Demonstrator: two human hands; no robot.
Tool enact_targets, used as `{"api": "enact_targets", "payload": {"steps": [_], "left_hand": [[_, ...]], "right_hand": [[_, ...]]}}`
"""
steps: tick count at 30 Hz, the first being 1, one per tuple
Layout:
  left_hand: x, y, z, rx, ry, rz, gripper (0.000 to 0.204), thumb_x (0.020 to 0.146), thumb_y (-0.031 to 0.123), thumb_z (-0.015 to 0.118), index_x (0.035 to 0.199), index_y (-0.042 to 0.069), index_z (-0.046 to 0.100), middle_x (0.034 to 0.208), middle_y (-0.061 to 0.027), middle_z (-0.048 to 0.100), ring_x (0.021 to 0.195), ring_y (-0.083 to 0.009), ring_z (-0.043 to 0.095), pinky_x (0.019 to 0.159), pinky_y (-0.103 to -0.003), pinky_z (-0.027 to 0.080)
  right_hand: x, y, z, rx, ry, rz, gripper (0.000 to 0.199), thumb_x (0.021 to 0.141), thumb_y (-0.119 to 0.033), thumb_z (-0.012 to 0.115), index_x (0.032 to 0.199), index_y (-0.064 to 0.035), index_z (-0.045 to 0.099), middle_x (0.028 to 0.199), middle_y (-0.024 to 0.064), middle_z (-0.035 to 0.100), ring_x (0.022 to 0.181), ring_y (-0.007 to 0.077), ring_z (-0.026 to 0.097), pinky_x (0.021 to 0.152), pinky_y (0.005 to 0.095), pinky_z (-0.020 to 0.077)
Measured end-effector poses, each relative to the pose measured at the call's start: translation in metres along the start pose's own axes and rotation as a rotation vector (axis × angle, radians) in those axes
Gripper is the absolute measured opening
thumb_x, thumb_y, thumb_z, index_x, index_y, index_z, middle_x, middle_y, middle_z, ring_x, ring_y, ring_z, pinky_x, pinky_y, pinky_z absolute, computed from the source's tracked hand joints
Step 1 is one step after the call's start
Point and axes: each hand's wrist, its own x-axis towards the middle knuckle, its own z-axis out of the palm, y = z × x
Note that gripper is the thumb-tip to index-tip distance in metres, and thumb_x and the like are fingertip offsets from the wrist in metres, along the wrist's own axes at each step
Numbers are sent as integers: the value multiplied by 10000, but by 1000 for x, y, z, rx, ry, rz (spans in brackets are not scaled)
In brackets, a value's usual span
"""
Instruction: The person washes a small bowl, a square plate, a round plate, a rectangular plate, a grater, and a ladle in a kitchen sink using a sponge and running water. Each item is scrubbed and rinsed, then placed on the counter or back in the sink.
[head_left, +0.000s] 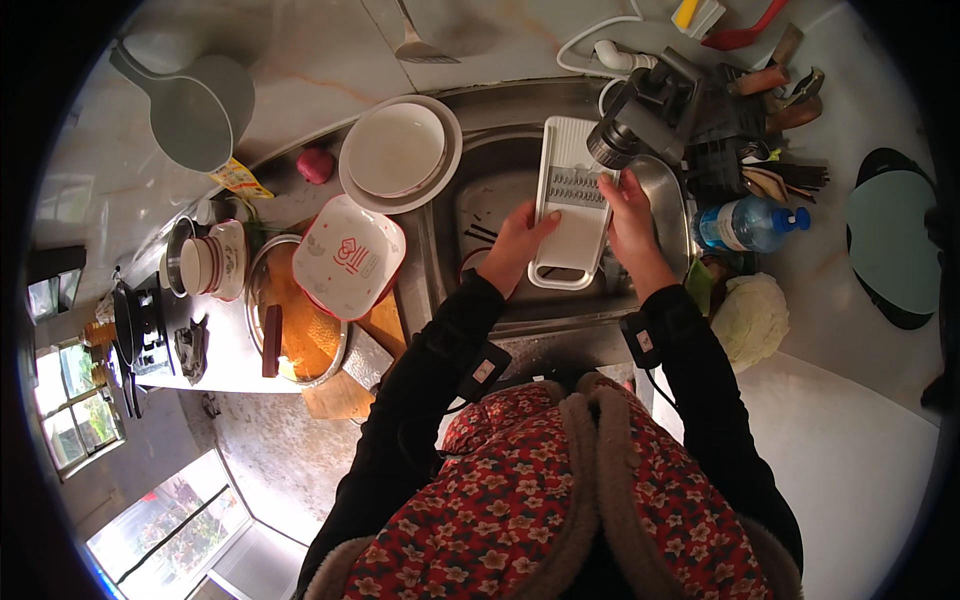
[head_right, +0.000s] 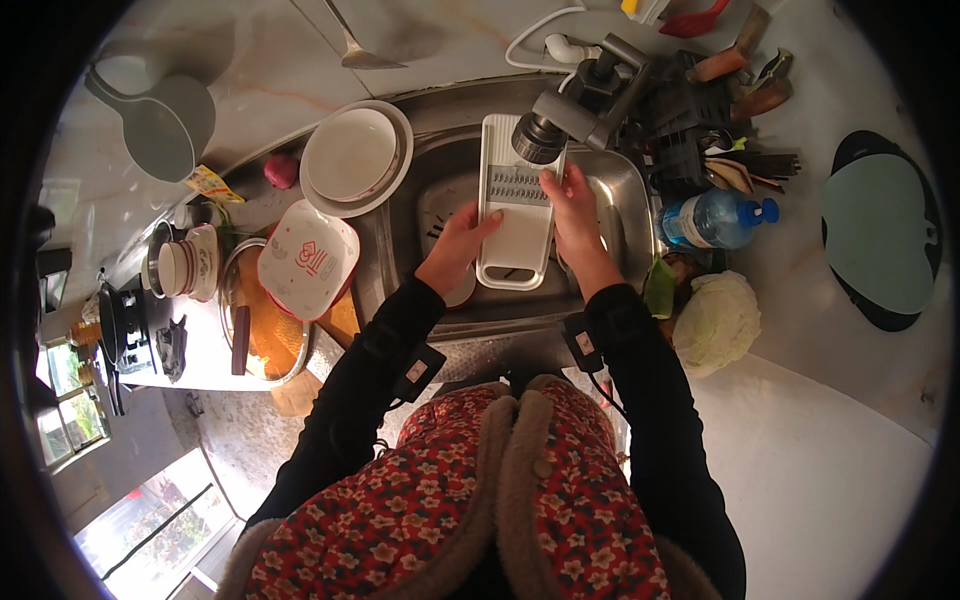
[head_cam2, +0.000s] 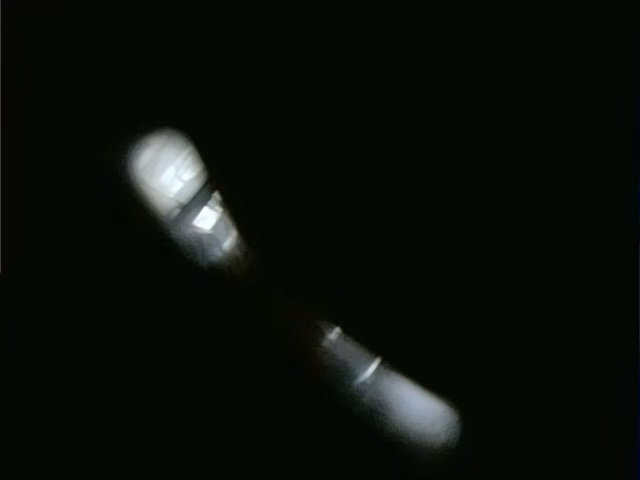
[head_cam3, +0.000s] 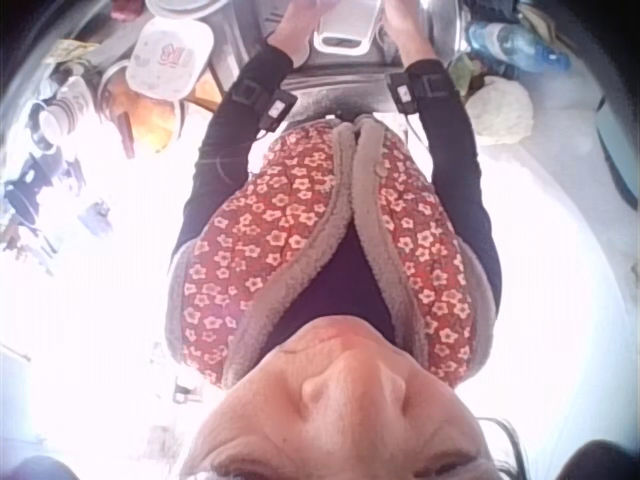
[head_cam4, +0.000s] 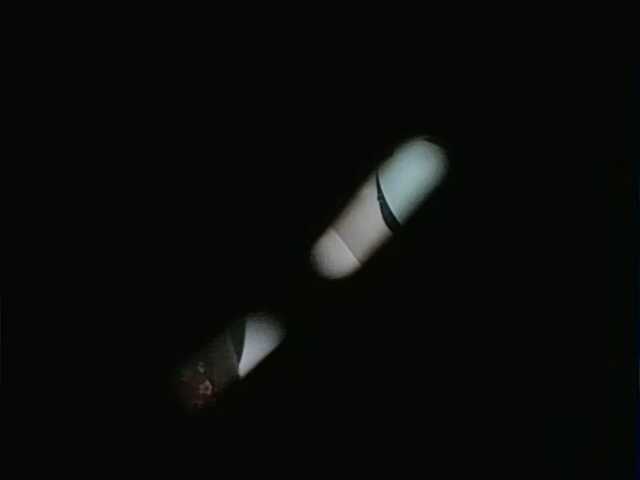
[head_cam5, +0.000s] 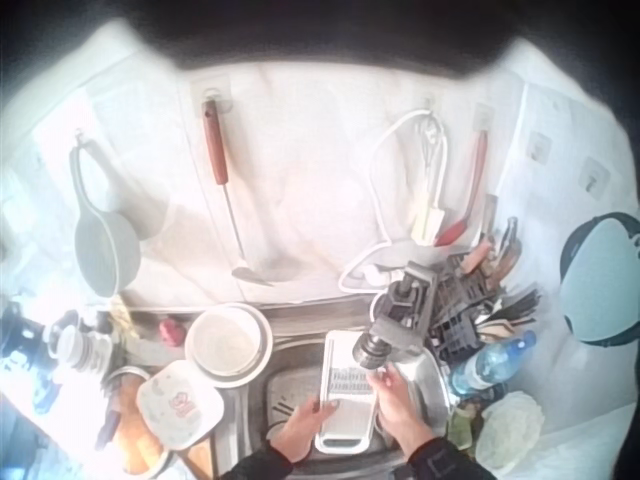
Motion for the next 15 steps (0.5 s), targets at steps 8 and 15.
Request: {"api": "enact_targets", "payload": {"steps": [8, 15], "left_hand": [[-9, -1, -4, -133, 69, -73, 311, 990, 213, 572, 1211, -6, 570, 1079, -68, 660, 943, -136, 637, 835, -287, 518], [-18, 10, -6, -428, 32, -232, 308, 995, 189, 523, 1238, 1, 547, 1122, -93, 640, 992, -205, 650, 832, -332, 553]], "right_hand": [[4, 13, -29, -320, -19, -2, 481, 996, -175, 558, 1449, -115, 407, 1317, 39, 552, 1140, 141, 552, 922, 299, 461], [-53, -7, -51, -983, -338, -312, 583, 892, 12, 578, 1434, -163, 450, 1419, 80, 499, 1191, 253, 566, 905, 297, 494]]}}
